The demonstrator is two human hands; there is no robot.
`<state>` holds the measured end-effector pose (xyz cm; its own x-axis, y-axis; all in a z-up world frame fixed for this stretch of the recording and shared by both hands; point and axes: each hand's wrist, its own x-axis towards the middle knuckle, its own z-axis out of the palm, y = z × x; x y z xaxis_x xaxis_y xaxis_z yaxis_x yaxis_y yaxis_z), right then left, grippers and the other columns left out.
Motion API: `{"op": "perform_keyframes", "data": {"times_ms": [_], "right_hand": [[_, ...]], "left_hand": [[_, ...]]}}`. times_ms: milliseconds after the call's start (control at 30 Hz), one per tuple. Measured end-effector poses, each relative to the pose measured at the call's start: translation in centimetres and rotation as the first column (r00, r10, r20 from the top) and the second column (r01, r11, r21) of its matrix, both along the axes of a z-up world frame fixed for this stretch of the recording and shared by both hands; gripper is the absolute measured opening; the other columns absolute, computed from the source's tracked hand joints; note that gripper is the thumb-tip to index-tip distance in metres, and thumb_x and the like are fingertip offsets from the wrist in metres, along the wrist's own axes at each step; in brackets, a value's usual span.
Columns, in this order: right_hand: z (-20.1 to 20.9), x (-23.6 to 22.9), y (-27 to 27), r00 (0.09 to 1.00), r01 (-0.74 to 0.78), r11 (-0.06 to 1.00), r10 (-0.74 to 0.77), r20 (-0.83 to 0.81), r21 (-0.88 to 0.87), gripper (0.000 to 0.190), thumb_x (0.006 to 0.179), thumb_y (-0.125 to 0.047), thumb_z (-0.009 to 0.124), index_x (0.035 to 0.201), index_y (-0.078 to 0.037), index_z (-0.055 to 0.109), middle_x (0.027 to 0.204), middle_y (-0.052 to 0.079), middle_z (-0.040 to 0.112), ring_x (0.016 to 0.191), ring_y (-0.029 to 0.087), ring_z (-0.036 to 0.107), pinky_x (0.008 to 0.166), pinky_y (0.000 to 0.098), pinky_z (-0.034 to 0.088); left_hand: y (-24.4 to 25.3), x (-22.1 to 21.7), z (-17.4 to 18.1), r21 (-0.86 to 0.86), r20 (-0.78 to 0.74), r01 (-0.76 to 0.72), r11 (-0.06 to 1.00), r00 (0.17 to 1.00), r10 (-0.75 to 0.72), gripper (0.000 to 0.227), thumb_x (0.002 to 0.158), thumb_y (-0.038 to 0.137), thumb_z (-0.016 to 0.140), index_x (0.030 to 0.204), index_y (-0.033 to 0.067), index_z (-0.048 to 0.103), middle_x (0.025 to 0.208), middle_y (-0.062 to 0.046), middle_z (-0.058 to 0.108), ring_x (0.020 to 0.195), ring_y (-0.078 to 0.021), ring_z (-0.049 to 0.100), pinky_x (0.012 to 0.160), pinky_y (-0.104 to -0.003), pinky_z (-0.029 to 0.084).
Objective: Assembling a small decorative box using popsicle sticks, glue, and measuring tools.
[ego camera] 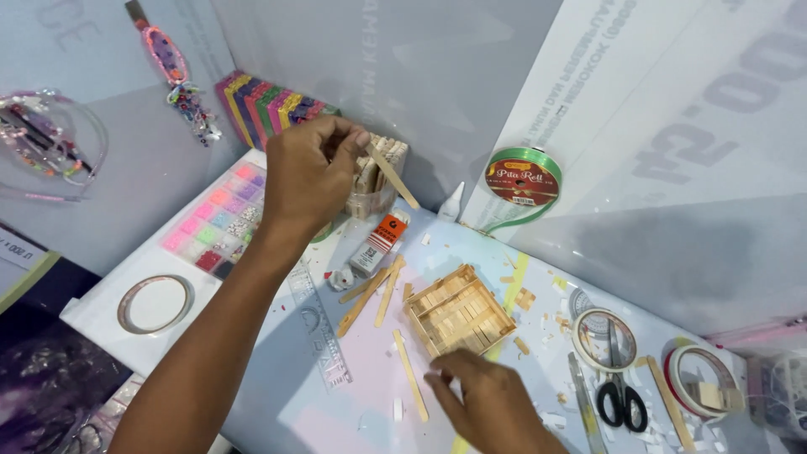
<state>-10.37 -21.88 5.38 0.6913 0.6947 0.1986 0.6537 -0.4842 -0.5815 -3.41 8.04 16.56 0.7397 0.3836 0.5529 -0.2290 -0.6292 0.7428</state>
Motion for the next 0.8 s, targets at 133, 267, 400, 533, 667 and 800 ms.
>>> {"op": "perform_keyframes", "data": {"times_ms": [133, 267, 400, 533, 667, 800], "right_hand": [[2.6, 2.4, 0.0, 0.99, 0.134, 0.974, -0.138, 0.013, 0.18, 0.014, 0.089, -0.024, 0.075, 0.098, -0.014, 0.075, 0.076, -0.005, 0.073, 0.042, 0.007, 0.051, 0.046, 0.0274, 0.047], [6.4, 3.9, 0.9, 0.947, 0.322, 0.887, -0.302, -0.111, 0.33, 0.023, 0.09, -0.02, 0.075, 0.11, -0.01, 0.071, 0.076, -0.002, 0.06, 0.05, 0.006, 0.044, 0.05, 0.0233, 0.041], [7.8, 4.5, 1.8, 0.904, 0.422, 0.837, -0.359, -0.232, 0.348, 0.027, 0.093, -0.021, 0.071, 0.115, -0.007, 0.077, 0.083, -0.002, 0.073, 0.059, 0.006, 0.049, 0.053, 0.0229, 0.045], [7.6, 5.0, 2.0, 0.902, 0.411, 0.832, -0.312, -0.298, 0.373, 0.016, 0.094, -0.016, 0.07, 0.095, -0.005, 0.081, 0.078, -0.001, 0.067, 0.069, 0.009, 0.056, 0.061, 0.0245, 0.045], [6.9, 5.2, 1.8, 0.853, 0.444, 0.827, -0.272, -0.446, 0.344, 0.017, 0.095, -0.019, 0.071, 0.092, -0.005, 0.08, 0.073, 0.0, 0.069, 0.069, 0.009, 0.054, 0.063, 0.0243, 0.044], [6.7, 5.1, 1.7, 0.876, 0.428, 0.83, -0.284, -0.388, 0.358, 0.016, 0.096, -0.019, 0.071, 0.088, -0.006, 0.078, 0.071, -0.002, 0.063, 0.062, 0.008, 0.046, 0.056, 0.0238, 0.038]], "left_hand": [[-2.5, -2.1, 1.7, -0.191, -0.061, 0.073, 0.979, 0.994, -0.086, 0.012, 0.096, 0.009, 0.073, 0.085, 0.0065, 0.077, 0.07, -0.002, 0.075, 0.058, -0.0059, 0.069, 0.055, -0.02, 0.059], [-4.5, -3.4, 1.6, -0.307, -0.124, 0.112, 0.945, 0.98, -0.157, 0.01, 0.093, 0.016, 0.075, 0.092, 0.0066, 0.078, 0.074, -0.005, 0.079, 0.06, -0.0078, 0.073, 0.057, -0.022, 0.065], [-6.1, -3.7, 0.7, -0.385, -0.118, 0.201, 0.901, 0.957, -0.264, 0.012, 0.092, 0.016, 0.074, 0.088, 0.0059, 0.079, 0.073, -0.004, 0.078, 0.058, -0.0118, 0.077, 0.054, -0.021, 0.06], [-7.1, -4.0, 0.4, -0.338, -0.095, 0.234, 0.912, 0.955, -0.28, 0.011, 0.091, 0.015, 0.075, 0.086, 0.0066, 0.08, 0.068, -0.003, 0.078, 0.055, -0.0092, 0.075, 0.054, -0.02, 0.061], [-7.0, -4.1, -0.1, -0.445, -0.125, 0.241, 0.862, 0.937, -0.326, 0.016, 0.09, 0.02, 0.075, 0.091, 0.0053, 0.08, 0.068, -0.005, 0.078, 0.058, -0.0096, 0.076, 0.057, -0.02, 0.06], [-6.9, -4.2, -0.6, -0.476, -0.089, 0.315, 0.821, 0.911, -0.402, 0.021, 0.093, 0.022, 0.071, 0.1, 0.0057, 0.08, 0.069, -0.007, 0.077, 0.066, -0.0085, 0.073, 0.059, -0.021, 0.056]]}}
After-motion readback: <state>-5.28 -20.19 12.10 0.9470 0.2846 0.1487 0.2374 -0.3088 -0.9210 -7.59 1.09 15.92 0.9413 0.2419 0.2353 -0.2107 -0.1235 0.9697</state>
